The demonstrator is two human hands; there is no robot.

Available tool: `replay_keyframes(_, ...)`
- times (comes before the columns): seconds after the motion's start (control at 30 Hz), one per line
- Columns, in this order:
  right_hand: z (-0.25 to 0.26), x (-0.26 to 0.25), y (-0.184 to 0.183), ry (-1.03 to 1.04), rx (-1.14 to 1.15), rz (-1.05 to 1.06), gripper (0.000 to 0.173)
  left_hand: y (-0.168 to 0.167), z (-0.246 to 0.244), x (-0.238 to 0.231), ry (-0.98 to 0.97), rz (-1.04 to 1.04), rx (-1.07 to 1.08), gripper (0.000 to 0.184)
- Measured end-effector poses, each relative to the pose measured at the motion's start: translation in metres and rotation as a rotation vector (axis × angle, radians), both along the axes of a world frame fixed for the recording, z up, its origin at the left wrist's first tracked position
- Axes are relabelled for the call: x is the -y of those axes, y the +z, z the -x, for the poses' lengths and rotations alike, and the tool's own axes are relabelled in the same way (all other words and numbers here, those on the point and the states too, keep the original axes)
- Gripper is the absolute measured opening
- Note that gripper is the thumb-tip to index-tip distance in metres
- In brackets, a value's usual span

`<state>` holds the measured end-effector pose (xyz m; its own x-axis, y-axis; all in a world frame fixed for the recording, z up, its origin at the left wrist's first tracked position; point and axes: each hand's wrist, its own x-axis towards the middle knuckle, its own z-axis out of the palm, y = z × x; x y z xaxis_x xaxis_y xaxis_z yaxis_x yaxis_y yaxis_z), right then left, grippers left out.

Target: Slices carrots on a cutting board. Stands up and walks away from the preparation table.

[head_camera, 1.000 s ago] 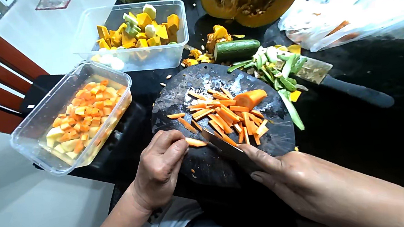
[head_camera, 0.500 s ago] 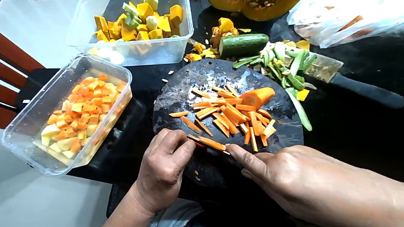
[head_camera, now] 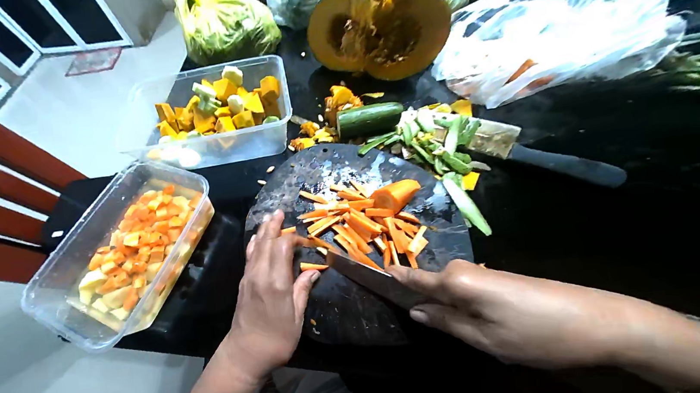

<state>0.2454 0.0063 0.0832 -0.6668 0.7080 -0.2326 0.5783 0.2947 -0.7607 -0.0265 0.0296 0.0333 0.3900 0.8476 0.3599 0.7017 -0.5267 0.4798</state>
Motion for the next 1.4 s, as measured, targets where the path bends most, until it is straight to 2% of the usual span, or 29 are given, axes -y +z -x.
replay_keyframes(0.1,-0.019,0.002,0.001,-0.087,-0.112,0.062,0.042,0.010,-0.025,-0.011,-0.093,0.092,-0.085,0.048)
replay_keyframes(0.23,-0.039,0.002,0.001,-0.123,-0.253,0.037,0.043,0.018,-0.048,-0.020,-0.205,0.146,-0.044,0.045)
replay_keyframes(0.4,-0.058,0.005,-0.005,-0.066,-0.245,-0.046,0.034,0.042,-0.072,-0.043,-0.123,-0.139,-0.080,0.029)
replay_keyframes(0.43,-0.059,0.007,-0.005,-0.041,-0.202,-0.091,0.035,0.051,-0.078,-0.050,-0.143,-0.104,-0.068,0.026)
replay_keyframes(0.5,-0.058,0.012,-0.006,0.018,-0.128,-0.176,0.035,0.069,-0.093,-0.065,-0.197,0.108,-0.101,0.028)
replay_keyframes(0.6,-0.052,0.016,-0.009,0.084,-0.043,-0.254,0.032,0.084,-0.125,-0.079,-0.185,0.408,-0.381,0.044)
replay_keyframes(0.67,-0.047,0.019,-0.012,0.113,-0.017,-0.265,0.031,0.082,-0.141,-0.083,-0.196,0.461,-0.511,0.044)
replay_keyframes(0.7,-0.044,0.020,-0.014,0.122,-0.027,-0.291,0.031,0.081,-0.145,-0.085,-0.201,0.464,-0.511,0.041)
replay_keyframes(0.77,-0.039,0.023,-0.016,0.133,-0.037,-0.333,0.030,0.080,-0.142,-0.089,-0.204,0.483,-0.355,0.034)
replay_keyframes(0.9,-0.023,0.022,-0.014,0.146,-0.018,-0.387,0.021,0.080,-0.104,-0.098,-0.132,0.424,0.296,0.034)
replay_keyframes(0.97,-0.012,0.019,-0.009,0.116,0.031,-0.368,0.018,0.082,-0.079,-0.090,-0.098,0.363,0.552,0.034)
replay_keyframes(1.13,-0.010,-0.007,0.006,0.013,0.140,-0.199,0.016,0.072,-0.024,-0.054,0.003,0.399,0.763,0.036)
replay_keyframes(1.23,-0.020,-0.010,0.005,-0.044,0.081,-0.319,0.017,0.049,-0.009,-0.049,0.065,0.310,0.595,0.027)
replay_keyframes(1.4,-0.040,-0.009,0.018,-0.180,0.076,-0.449,0.026,0.044,-0.021,-0.065,0.141,0.296,-0.036,0.038)
